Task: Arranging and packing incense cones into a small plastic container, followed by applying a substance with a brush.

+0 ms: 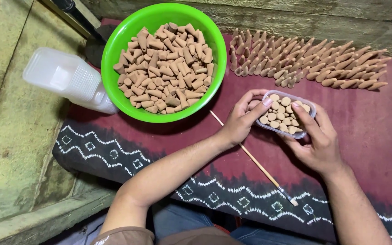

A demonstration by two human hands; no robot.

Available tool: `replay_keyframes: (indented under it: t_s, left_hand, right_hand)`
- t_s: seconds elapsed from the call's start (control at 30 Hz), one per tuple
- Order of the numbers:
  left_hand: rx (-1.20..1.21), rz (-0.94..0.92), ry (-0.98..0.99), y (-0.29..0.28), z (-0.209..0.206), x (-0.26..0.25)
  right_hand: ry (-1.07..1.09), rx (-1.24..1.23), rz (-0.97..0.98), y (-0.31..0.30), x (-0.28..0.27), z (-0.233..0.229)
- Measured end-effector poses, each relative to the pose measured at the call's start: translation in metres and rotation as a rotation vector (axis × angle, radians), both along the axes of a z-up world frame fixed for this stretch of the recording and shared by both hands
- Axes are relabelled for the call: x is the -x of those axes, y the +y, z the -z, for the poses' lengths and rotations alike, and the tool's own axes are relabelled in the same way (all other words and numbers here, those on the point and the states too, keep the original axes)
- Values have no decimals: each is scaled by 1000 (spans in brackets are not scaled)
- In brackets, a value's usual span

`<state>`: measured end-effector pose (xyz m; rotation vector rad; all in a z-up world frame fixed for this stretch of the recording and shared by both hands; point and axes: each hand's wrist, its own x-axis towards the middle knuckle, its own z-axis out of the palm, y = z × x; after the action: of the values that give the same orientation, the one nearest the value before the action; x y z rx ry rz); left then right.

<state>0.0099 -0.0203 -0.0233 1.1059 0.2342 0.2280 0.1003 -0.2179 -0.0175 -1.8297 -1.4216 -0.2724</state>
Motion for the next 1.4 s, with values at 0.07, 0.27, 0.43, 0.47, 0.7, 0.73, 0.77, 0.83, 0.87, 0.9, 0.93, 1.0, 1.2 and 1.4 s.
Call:
replay_keyframes:
  t_s: [0.07, 0.27, 0.43, 0.47, 0.7, 0.73, 0.77, 0.83, 0.87, 0.9, 0.93, 1.0, 1.2, 1.4]
  left_hand:
    - [-37, -8, 9, 1, 0, 1]
    - [-30, -35, 25, -1, -3, 4]
    - [-26, -51, -39, 1, 10, 4]
    - [-84, -72, -77, 1, 13, 5]
    - [-279, -101, -230, 0, 3, 10]
    - [-274, -92, -231, 1, 3, 10]
    - [-336, -82, -279, 2, 2, 10]
    - [-393, -70, -327, 4, 3, 8]
    - [-420, -66, -376, 5, 4, 7]
    - [-445, -63, -421, 5, 6, 8]
    - [-439, -61, -417, 6, 1, 10]
    - [-646, -59, -501, 11, -11, 11]
    - [-706, -55, -542, 18, -1, 6]
    - [-606, -58, -447, 10, 5, 6]
  right_hand:
    - [-16, 6, -5, 1, -1, 1]
    - [-37, 9, 74, 0, 1, -3]
    - [-62, -51, 89, -1, 2, -12]
    - [-29, -129, 75, 0, 2, -12]
    - [-17, -292, 46, -12, -1, 0]
    - [-18, -288, 55, -14, -2, 3]
    - [-87, -270, 78, -15, -4, 6]
    - [-155, -247, 103, -15, -5, 4]
    - [-197, -264, 102, -13, -4, -1]
    - [-235, -279, 100, -12, -2, -5]
    - [-231, -274, 101, -14, -1, -4]
    - [-210, -275, 101, -15, -2, -3]
    - [34, -368, -13, -21, -7, -5]
    - [122, -337, -81, -11, -4, -24]
